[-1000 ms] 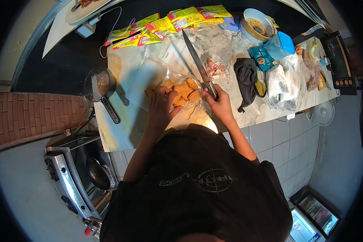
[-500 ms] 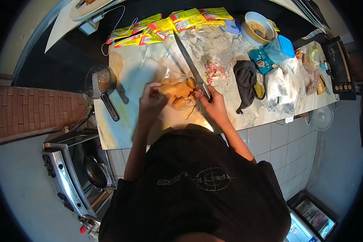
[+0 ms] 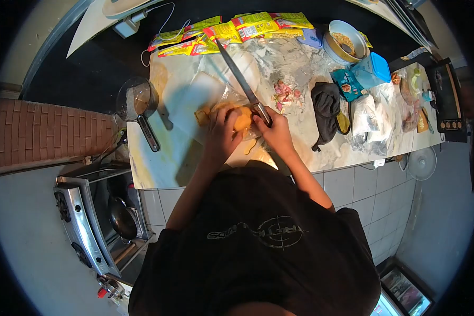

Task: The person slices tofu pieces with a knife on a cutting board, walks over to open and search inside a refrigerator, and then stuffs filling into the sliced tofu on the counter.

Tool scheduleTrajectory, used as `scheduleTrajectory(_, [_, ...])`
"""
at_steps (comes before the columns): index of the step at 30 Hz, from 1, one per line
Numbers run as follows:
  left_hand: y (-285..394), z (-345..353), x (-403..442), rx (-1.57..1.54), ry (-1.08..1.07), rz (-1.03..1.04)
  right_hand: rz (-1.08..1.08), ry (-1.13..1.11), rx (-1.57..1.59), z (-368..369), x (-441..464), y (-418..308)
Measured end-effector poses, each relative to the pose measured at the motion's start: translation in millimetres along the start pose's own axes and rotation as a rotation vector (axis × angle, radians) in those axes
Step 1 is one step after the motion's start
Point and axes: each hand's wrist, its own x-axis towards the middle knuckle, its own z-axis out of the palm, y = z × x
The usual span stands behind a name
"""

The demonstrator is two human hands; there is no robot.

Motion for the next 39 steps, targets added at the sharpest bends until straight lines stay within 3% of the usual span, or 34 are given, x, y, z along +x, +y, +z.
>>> scheduleTrajectory(1, [1.7, 1.0, 1.1, 0.161, 0.012, 0.05, 0.006, 0.022, 0.038, -1.1, -1.5, 1.5])
scheduleTrajectory(5, [6.1, -1.5, 16.4, 0.185, -0.089, 0.044, -0.051, 0.056, 0.069, -14.0, -9.8, 7.2])
scheduleTrajectory(8, [-0.9, 6.6, 26.2, 0.245, -0.144, 0.019, 0.083, -0.01, 0.078, -21.7, -16.2, 13.6])
scheduleTrajectory(10, [-9.6, 15.7, 32.4, 0.099, -0.065, -0.048, 0.115, -0.012, -0.001, -27.8, -19.4, 6.9])
scheduleTrajectory(14, [-11.4, 18.9, 32.0, 0.163, -0.025, -0.078, 0.117, 0.028, 0.002, -25.4, -21.3, 16.7])
scheduleTrajectory(16, [-14.6, 17.1, 27.0, 0.479, -0.063, 0.011, 0.037, 0.092, -0.016, -22.2, -17.5, 12.2])
scheduleTrajectory(17, [-18.3, 16.9, 25.4, 0.478, -0.069, 0.013, 0.042, 0.094, -0.014, -21.1, -14.8, 6.6])
scheduleTrajectory(19, [-22.4, 15.8, 22.8, 0.44, -0.129, 0.228, 0.176, 0.081, -0.203, -20.7, -9.9, -7.4])
scheduleTrajectory(22, [-15.7, 6.3, 27.8, 0.283, -0.139, 0.26, 0.136, 0.119, -0.17, -14.1, -6.8, 5.3])
scheduleTrajectory(29, [-8.1, 6.1, 41.2, 0.329, -0.156, 0.218, 0.143, 0.116, -0.125, -17.9, -12.5, -5.1])
scheduleTrajectory(32, [-15.3, 15.1, 41.7, 0.295, -0.062, 0.188, 0.146, 0.115, -0.132, -18.6, -14.3, -1.5])
scheduleTrajectory(39, [-18.9, 12.9, 37.2, 0.319, -0.133, 0.349, 0.143, 0.088, -0.11, -18.0, -26.1, -3.5])
